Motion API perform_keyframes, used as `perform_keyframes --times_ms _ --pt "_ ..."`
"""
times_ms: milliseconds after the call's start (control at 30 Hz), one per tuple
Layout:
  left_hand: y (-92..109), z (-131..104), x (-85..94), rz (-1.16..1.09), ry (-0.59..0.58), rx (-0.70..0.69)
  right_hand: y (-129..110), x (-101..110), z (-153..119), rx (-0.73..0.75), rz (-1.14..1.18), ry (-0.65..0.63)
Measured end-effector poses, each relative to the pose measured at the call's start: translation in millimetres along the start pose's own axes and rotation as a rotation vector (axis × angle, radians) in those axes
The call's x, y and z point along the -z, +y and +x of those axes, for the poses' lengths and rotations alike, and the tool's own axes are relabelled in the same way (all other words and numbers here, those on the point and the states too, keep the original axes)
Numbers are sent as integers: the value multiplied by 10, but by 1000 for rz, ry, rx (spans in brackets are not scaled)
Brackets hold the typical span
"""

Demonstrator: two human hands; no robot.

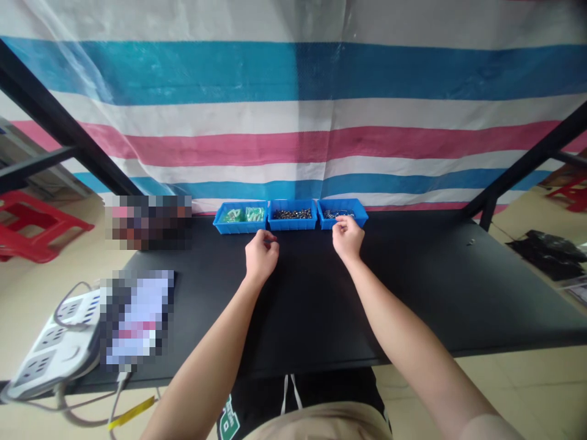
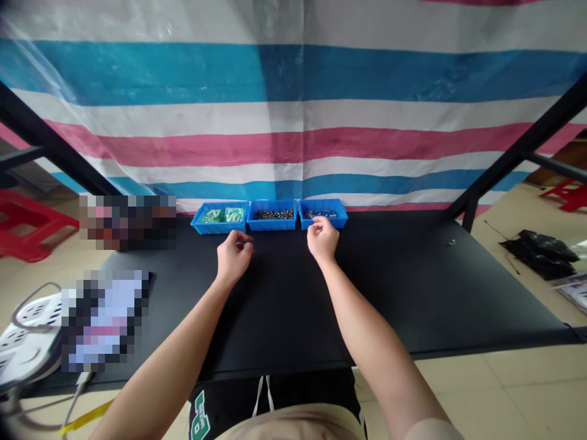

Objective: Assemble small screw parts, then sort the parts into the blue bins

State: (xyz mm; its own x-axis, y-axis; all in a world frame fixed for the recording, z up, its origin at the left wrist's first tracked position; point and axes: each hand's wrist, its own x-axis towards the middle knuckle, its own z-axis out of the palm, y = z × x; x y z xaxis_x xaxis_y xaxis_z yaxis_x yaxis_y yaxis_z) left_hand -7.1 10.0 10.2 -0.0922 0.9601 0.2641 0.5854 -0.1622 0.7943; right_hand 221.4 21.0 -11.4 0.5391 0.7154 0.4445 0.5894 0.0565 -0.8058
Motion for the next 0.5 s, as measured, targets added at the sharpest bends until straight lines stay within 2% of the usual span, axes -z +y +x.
perform_keyframes --times_ms 133,300,500 --pt "-42 8 -22 91 -90 -107 171 180 210 -70 -100 120" --pt "-72 19 -42 100 -157 -160 404 233 314 -131 -127 17" --pt "-95 11 -63 133 -194 -201 440 171 282 -120 -117 -37"
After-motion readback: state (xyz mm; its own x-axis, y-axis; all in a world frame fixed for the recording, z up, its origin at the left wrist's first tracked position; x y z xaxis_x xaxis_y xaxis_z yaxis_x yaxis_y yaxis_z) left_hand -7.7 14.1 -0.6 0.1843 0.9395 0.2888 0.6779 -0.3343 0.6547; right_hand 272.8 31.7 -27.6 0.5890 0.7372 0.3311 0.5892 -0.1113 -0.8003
